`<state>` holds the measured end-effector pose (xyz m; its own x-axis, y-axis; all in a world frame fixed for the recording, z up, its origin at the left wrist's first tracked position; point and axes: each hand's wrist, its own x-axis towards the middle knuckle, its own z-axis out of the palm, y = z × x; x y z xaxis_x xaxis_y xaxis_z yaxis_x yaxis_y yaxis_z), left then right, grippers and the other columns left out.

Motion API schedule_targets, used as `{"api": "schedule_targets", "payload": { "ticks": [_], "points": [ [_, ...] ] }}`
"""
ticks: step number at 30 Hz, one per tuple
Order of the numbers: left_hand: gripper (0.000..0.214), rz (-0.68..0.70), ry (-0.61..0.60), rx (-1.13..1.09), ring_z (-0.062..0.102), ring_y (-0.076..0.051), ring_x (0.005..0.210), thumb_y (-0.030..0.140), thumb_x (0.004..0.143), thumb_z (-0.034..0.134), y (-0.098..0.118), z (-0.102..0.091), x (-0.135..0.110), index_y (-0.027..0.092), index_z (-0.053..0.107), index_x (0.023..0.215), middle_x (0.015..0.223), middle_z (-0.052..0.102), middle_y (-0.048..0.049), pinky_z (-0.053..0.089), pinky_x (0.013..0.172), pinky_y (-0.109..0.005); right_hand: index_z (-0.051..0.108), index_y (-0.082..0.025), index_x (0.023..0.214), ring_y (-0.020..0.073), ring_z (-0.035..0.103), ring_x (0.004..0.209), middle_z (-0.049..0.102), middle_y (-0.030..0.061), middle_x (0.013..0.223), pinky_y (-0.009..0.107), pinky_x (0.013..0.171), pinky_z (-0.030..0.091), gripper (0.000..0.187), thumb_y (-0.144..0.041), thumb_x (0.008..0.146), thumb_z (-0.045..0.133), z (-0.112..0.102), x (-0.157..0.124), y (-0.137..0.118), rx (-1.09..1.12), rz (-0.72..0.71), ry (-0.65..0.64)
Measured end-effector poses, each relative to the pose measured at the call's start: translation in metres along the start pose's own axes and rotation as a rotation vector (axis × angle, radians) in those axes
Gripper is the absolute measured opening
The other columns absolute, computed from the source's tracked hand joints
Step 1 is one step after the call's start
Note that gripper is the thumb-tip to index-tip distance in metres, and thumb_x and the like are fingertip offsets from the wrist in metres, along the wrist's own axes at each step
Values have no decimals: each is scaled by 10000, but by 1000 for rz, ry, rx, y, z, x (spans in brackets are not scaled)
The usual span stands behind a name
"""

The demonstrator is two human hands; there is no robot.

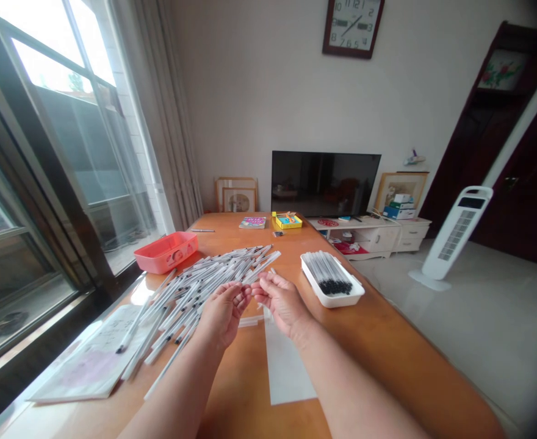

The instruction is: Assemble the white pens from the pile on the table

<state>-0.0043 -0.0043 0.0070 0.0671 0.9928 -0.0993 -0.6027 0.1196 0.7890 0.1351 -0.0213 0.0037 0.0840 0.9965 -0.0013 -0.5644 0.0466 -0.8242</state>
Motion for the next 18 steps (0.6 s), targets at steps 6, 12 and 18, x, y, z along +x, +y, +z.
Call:
{"api": "schedule_targets", "payload": {
  "ticks": [6, 12, 18],
  "points": [
    [194, -46, -142, 144, 677, -127, 715, 180, 754, 774, -8, 5, -6, 149, 609, 851, 817, 708, -77, 554, 689, -232, 727, -155, 996, 98, 551, 566, 670, 24, 704, 207, 511, 409, 352, -392, 742, 784, -3, 3, 4, -200, -27, 74],
    [312, -49, -226, 278, 686, -155, 808, 350, 723, 826, -9, 10, -11, 166, 652, 904, 907, 719, -76, 535, 786, -292, 684, -163, 843, 100, 539, 580, 662, 2, 706, 202, 492, 347, 280, -397, 714, 765, -5, 0, -10, -243, -99, 122],
    [388, 78, -158, 472, 684, -180, 795, 471, 732, 790, -6, 4, -4, 168, 667, 940, 916, 716, -81, 519, 773, -324, 635, -185, 788, 123, 547, 582, 653, -9, 670, 242, 578, 428, 274, -439, 737, 726, -9, 7, -22, -418, -328, 273]
  ]
}}
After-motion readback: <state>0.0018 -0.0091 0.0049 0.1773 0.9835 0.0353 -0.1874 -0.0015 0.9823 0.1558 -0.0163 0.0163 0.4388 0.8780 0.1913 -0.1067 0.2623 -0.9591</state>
